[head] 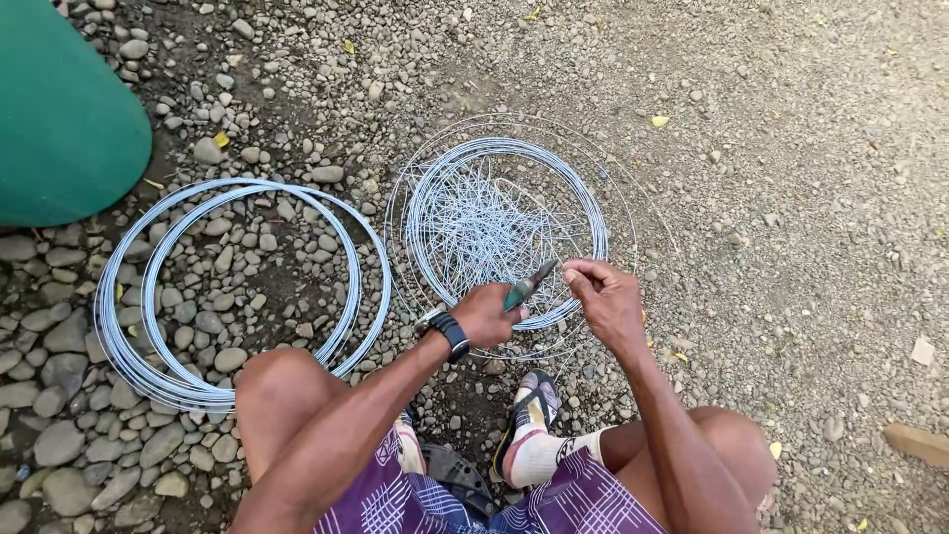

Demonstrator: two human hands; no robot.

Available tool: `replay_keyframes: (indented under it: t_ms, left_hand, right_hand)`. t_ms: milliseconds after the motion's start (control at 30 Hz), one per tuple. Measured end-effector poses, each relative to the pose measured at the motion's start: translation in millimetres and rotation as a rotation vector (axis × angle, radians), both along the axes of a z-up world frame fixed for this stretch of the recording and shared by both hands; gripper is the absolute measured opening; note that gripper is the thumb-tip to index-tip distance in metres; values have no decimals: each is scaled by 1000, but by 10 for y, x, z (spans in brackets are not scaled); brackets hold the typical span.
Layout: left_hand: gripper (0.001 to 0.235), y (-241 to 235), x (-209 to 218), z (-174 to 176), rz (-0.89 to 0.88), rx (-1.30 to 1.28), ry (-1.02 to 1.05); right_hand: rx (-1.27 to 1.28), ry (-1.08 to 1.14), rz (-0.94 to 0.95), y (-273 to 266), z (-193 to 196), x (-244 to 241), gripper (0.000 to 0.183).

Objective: Cutting small segments of wire from a coil using wire cutters

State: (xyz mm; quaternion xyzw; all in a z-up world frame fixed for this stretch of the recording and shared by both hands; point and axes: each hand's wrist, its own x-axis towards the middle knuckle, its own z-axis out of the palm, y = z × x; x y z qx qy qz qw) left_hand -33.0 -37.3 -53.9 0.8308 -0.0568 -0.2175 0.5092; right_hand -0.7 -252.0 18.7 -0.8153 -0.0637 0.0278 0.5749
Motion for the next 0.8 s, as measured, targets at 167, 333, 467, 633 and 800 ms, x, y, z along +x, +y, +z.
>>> replay_keyframes:
  t_ms: [167,333,467,633,800]
  left_hand:
    - [28,-52,31,56,-11,68,6]
    - [30,-98,18,37,-24,81,-3]
    - [33,-115,5,-10,-28,93,27]
    - [36,-161,39,-30,-38,88,35]
    - [35,-163,30,-1,-61,116,-14]
  right_hand:
    - [4,17,-21,-3,32,-29,11]
    - [-15,27,-38,-17,-18,-21,7]
    - [-38,27,-52,25,25,-34,4]
    - [-108,-14,-34,54,-36,-38,3]
    - [-270,-109,-4,12,-181,-27,2]
